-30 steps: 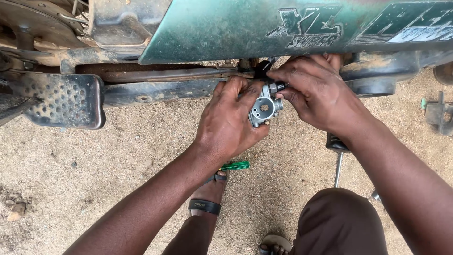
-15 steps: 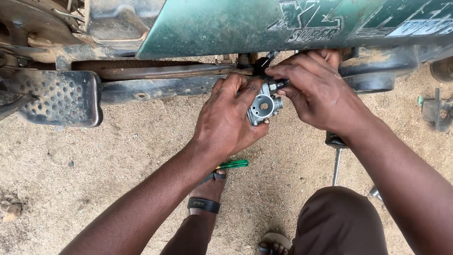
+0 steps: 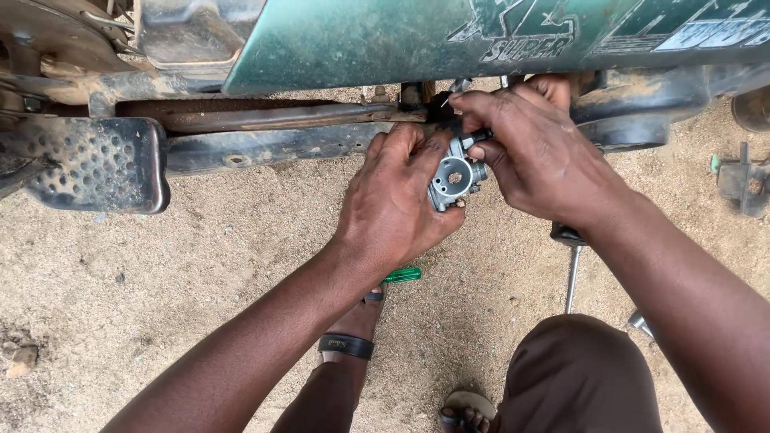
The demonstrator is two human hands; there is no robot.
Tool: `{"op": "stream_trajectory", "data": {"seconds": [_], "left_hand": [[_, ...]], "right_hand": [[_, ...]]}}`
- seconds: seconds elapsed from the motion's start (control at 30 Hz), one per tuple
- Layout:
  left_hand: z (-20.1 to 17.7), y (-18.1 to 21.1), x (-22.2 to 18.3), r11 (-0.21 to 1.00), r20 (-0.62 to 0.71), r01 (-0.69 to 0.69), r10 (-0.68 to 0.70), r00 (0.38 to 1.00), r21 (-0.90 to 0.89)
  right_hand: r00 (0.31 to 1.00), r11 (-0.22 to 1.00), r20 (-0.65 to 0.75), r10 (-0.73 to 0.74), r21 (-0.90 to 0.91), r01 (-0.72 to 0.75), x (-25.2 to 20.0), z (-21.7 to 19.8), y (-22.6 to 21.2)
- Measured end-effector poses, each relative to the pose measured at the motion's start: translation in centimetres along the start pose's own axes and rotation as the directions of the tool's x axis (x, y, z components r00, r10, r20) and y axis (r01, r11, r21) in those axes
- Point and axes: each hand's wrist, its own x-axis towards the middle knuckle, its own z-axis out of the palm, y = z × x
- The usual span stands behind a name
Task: Installing or repairing the carburetor on a small motorcycle engine.
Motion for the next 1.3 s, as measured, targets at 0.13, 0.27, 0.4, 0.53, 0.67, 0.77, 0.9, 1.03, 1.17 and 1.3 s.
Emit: {"op": "stream_trajectory", "data": {"seconds": [0.13,0.27,0.4,0.53,0.67,0.77,0.9,1.03,1.17,1.3], "left_hand": [[0.0,0.6,-0.3,1.0,-0.02,-0.024,0.023,1.0,-0.007],[-0.1,0.4,-0.1,0.999,-0.062,-0.04,0.04,0.997,-0.007],[-0.2,-0.1,0.0,0.999,-0.025,-0.007,0.009,1.0,0.05],[-0.4,0.7,-0.1,0.997,-0.019,-0.033,0.034,0.999,0.075],[-0.5,1.2,-0.1,0.996,-0.022,-0.047,0.049,0.999,0.07],[-0.8,0.9,0.1,0.997,-0.011,-0.04,0.041,0.999,0.071],[-0.8,0.7,-0.3,0.996,-0.038,-0.035,0.038,0.999,0.085],[-1.0,1.0,-0.3,0.991,-0.067,-0.083,0.091,0.994,0.109],[-1.3,1.0,0.0,0.989,-0.019,-0.068,0.071,0.997,0.129],[-1.3,0.9,-0.3,0.991,0.01,-0.05,0.049,0.999,0.128]], "right_hand": [[0.998,0.987,0.063,0.01,-0.162,0.0,0.0,0.4,0.7],[0.996,0.999,0.083,0.025,-0.038,-0.022,0.5,-0.2,0.5],[0.999,0.998,-0.022,-0.038,0.051,0.039,0.9,-1.0,-0.5],[0.999,0.997,0.024,0.046,0.066,-0.047,0.6,-0.6,0.0],[0.999,1.0,0.051,0.018,0.025,-0.019,0.5,-0.3,0.5],[1.0,0.996,0.025,-0.006,0.092,0.003,0.7,-0.8,0.2],[0.999,0.993,-0.013,-0.033,0.114,0.035,0.6,-0.7,0.5],[0.995,0.997,0.087,0.055,0.044,-0.059,0.6,-0.8,0.1],[0.999,0.993,0.019,0.035,0.113,-0.037,0.6,-1.0,0.2],[1.0,0.978,0.014,0.028,0.206,-0.03,0.7,-1.1,0.1]]}}
